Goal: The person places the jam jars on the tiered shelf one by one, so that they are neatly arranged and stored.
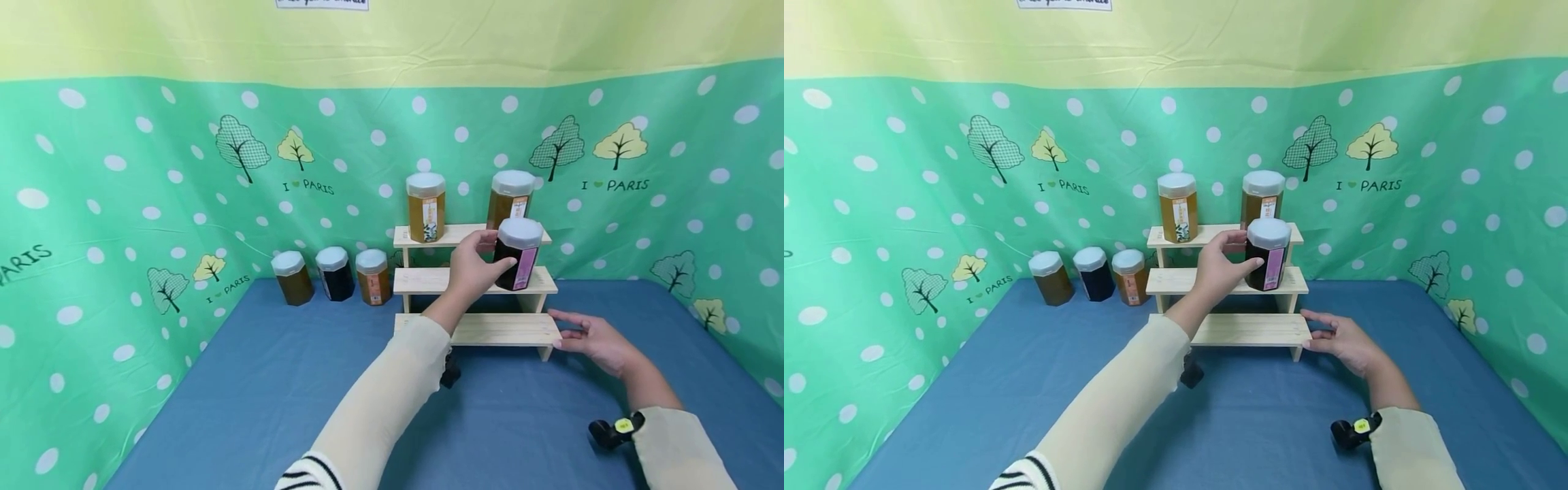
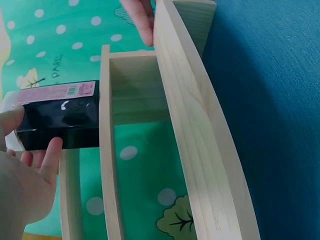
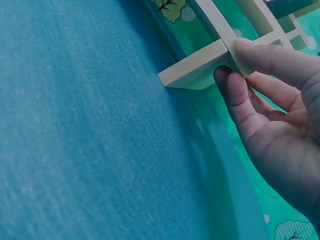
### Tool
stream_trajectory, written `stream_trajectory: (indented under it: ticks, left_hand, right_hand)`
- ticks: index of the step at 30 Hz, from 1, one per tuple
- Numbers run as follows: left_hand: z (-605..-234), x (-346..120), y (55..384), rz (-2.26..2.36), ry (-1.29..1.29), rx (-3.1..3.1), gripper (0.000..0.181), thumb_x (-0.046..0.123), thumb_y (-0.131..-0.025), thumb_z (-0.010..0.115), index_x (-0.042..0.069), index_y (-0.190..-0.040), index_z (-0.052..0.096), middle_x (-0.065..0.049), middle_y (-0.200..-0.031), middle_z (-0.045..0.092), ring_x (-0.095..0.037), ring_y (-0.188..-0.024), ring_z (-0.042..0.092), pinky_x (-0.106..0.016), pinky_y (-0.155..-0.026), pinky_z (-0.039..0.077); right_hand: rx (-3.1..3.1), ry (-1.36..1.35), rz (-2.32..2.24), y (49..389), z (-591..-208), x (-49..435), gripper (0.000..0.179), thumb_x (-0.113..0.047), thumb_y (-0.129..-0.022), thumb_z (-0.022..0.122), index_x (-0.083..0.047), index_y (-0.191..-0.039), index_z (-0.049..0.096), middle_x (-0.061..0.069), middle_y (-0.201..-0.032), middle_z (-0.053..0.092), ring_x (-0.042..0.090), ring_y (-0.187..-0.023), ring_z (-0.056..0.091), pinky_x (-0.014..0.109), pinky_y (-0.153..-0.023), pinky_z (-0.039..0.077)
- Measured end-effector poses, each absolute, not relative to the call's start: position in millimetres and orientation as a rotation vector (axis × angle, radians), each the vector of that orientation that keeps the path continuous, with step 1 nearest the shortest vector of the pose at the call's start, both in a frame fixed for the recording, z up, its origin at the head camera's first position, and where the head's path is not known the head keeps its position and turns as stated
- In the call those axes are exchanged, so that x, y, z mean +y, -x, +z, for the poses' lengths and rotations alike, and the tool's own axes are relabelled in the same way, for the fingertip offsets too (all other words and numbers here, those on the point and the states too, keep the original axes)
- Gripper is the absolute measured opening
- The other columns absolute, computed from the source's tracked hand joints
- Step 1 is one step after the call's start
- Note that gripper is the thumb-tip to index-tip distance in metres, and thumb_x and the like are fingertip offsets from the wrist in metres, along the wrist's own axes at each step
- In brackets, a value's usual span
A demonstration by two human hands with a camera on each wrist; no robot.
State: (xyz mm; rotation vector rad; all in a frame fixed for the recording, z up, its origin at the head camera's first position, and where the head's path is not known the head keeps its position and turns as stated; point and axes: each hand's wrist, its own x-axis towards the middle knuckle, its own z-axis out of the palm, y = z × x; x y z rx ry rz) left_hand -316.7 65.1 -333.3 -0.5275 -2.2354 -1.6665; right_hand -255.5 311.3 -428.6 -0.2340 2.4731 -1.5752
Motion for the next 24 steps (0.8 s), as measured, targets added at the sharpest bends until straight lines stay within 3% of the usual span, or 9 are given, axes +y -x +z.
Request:
stream_trajectory:
  ticks: [12,15,20,24]
  left_hand:
    - [-335.9,41.0,307.5,-1.801,0.703,-2.179,0.042,0.011,-0.082,0.080,0.008,-0.121,0.065,-0.004,-0.117,0.059,-0.018,-0.105,0.060,-0.019,-0.077,0.053]
    - [-339.0,32.7,306.0,-1.797,0.772,-2.167,0.043,0.014,-0.081,0.081,0.007,-0.120,0.065,-0.006,-0.117,0.059,-0.019,-0.103,0.061,-0.024,-0.081,0.054]
    - [-341.4,14.8,302.4,-1.803,0.856,-2.160,0.042,0.020,-0.080,0.082,0.010,-0.117,0.067,-0.001,-0.114,0.061,-0.009,-0.100,0.060,-0.034,-0.088,0.054]
    - [-342.6,-1.6,301.2,-1.821,0.903,-2.159,0.038,0.019,-0.082,0.081,0.010,-0.115,0.067,-0.003,-0.115,0.062,-0.013,-0.103,0.060,-0.037,-0.090,0.052]
  right_hand:
    - [2.463,0.224,-1.587,255.1,-428.6,310.9,0.080,-0.013,-0.088,0.074,0.007,-0.149,0.028,0.032,-0.133,0.051,0.011,-0.098,0.063,0.027,-0.082,0.051]
    - [2.468,0.216,-1.575,255.0,-428.6,310.7,0.080,-0.014,-0.088,0.074,0.006,-0.150,0.028,0.031,-0.134,0.050,0.012,-0.099,0.062,0.028,-0.084,0.051]
    - [2.470,0.213,-1.571,254.9,-428.7,310.5,0.079,-0.014,-0.088,0.073,0.005,-0.150,0.028,0.031,-0.134,0.050,0.013,-0.099,0.062,0.028,-0.084,0.051]
    - [2.465,0.223,-1.573,255.1,-428.7,310.5,0.079,-0.015,-0.088,0.073,0.005,-0.150,0.028,0.031,-0.135,0.050,0.012,-0.099,0.062,0.027,-0.084,0.051]
